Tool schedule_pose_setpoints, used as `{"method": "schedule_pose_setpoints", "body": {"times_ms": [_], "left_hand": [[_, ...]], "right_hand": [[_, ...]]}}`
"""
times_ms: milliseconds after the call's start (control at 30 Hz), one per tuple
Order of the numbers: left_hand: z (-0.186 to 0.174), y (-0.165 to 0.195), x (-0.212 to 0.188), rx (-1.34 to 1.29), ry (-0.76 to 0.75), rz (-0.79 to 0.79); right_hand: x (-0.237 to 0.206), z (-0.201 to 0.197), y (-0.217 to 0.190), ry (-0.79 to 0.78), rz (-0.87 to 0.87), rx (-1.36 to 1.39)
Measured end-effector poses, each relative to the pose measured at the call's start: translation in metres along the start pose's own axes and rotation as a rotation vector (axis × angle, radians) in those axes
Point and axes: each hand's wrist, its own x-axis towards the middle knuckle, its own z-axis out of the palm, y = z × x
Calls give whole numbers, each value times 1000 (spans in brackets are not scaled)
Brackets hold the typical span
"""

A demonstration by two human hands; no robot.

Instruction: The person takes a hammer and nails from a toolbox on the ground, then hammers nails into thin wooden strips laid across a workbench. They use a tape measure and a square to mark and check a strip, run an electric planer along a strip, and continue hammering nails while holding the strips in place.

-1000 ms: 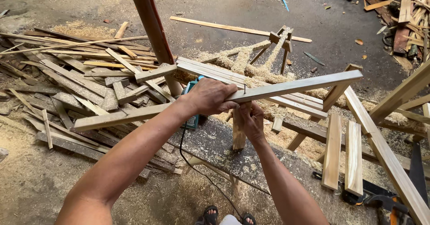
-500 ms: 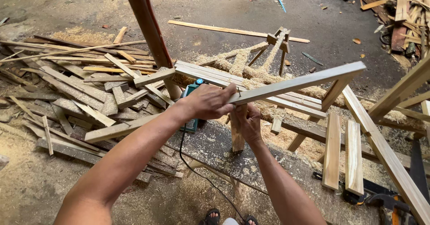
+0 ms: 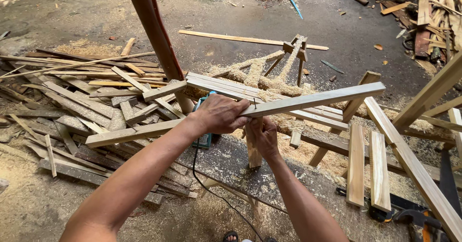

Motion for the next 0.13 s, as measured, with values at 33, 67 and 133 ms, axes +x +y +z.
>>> {"method": "schedule_pose_setpoints", "body": {"times_ms": [33,67,133], "left_hand": [[2,0,1,16,-3,0],[3,0,1,25,-7,7],[5,-3,2,48,-12,18]], "right_hand": [[0,-1,0,-1,6,-1],[0,-1,0,-2,13,-1],[1,0,0,-11,-9,-2]]}}
